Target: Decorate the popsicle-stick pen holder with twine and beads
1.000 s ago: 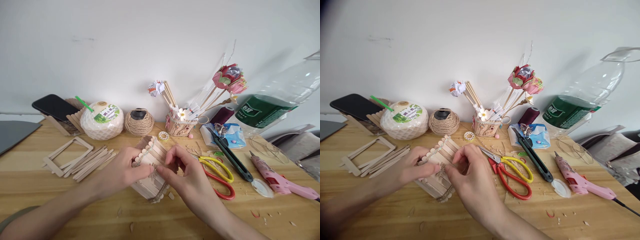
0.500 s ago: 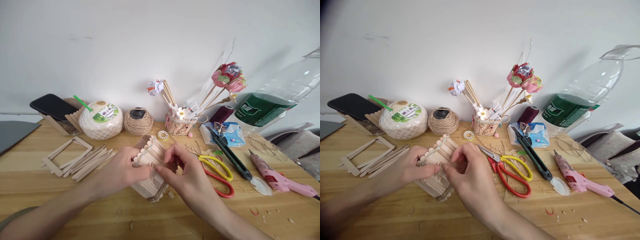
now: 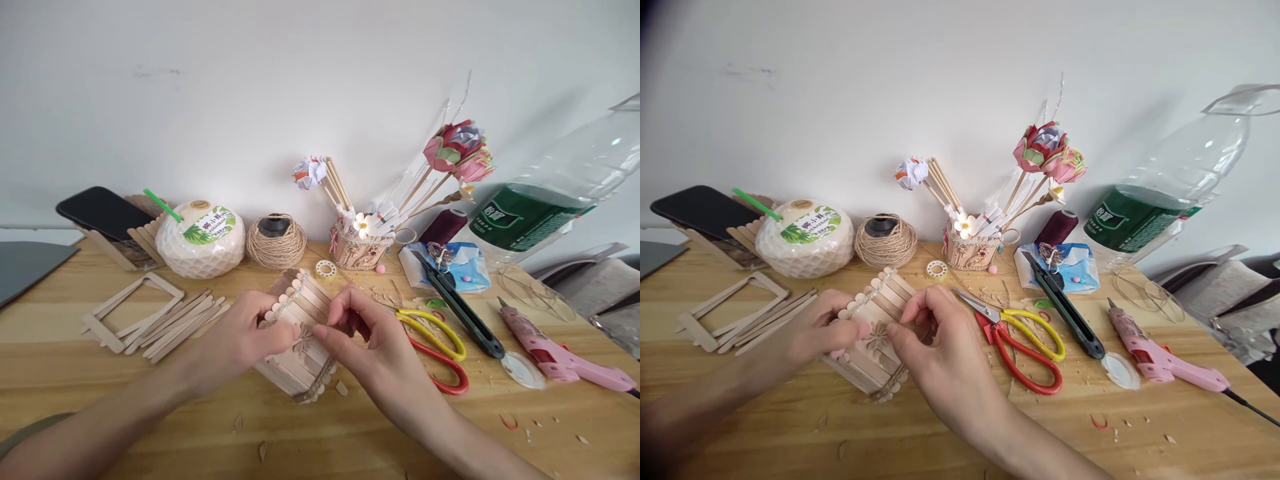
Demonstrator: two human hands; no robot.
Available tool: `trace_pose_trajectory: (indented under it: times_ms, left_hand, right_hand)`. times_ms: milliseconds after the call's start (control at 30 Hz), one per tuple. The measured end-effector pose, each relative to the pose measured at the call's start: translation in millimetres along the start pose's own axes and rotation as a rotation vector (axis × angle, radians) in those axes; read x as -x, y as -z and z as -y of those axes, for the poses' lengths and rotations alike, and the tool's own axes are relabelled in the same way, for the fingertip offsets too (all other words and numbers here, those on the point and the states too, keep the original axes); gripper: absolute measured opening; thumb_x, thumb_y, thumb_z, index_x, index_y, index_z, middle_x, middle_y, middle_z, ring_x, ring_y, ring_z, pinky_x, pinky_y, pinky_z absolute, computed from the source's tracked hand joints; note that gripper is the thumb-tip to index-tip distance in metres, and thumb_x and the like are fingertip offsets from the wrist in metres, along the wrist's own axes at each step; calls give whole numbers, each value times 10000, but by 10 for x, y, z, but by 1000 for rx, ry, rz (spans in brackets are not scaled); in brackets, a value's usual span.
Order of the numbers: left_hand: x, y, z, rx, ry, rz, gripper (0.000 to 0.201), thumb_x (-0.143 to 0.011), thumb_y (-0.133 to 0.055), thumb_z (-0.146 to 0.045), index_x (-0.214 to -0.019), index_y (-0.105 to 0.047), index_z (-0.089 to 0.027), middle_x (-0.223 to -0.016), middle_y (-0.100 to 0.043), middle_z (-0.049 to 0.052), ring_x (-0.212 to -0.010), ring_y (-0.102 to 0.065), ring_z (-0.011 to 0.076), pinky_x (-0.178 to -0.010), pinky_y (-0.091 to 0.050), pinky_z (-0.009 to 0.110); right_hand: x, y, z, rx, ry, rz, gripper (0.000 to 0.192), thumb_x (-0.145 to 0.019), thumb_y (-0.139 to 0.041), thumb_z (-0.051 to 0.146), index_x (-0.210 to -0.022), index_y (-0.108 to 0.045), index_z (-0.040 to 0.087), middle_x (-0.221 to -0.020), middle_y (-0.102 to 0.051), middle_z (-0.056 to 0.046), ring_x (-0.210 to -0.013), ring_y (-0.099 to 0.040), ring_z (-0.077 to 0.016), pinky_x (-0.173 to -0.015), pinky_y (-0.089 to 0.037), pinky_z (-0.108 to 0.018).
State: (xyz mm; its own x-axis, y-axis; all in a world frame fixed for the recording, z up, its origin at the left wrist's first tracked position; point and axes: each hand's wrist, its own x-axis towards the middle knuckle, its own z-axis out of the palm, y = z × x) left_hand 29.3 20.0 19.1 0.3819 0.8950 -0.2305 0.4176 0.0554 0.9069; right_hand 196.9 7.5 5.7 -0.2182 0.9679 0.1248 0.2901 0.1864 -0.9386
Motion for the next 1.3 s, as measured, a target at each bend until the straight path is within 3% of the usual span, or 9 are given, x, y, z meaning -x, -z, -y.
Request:
trace_pose_trajectory:
  times_ms: [133, 467, 967, 1133, 1300]
  left_hand:
    - [15, -12, -6, 15, 36, -67, 287, -690, -430, -384, -481, -345, -206, -485, -362, -54, -519, -360, 116, -509, -260, 255]
    - [-20, 6, 31, 42, -21, 70, 244, -696, -497, -280, -517, -356, -193, -511, -310, -72, -505, -278, 89, -475, -207, 240]
    - [-12, -24, -28, 27, 65, 89, 148, -662, -490, -217, -557, -387, -196, -546, -329, -63, -532, -284, 102, -501, -214, 249]
    - [-27, -4, -27, -16, 78, 71, 146, -668, -489, -222, -565, -389, -195, -552, -310, -65, -539, -284, 103, -511, -215, 249]
    - [-27, 18, -53, -50, 64, 83, 172, -669, -480, -198, -548, -358, -195, -555, -292, -65, -542, -266, 98, -503, -198, 244]
  right_hand:
    - [-3, 5, -3, -41, -14, -3, 150, -731, -576, 183, -653, -449, 202, -632, -427, 43, -585, -403, -111, -509, -332, -229]
    - [-23, 11, -23, -168, -87, 59, 179, -729, -596, 145, -653, -443, 199, -598, -409, 65, -555, -385, -89, -491, -324, -202]
    - [-13, 20, 8, -99, -69, 45, 167, -708, -587, 116, -647, -451, 192, -604, -424, 54, -557, -411, -94, -486, -337, -205]
    - [1, 100, -74, -26, 110, 66, 83, -790, -571, 146, -736, -523, 187, -655, -490, 37, -600, -466, -103, -540, -394, -219]
    - [12, 212, -122, 351, 522, 49, 86, -833, -559, 135, -895, -609, 170, -815, -604, -37, -753, -543, -156, -677, -442, -290]
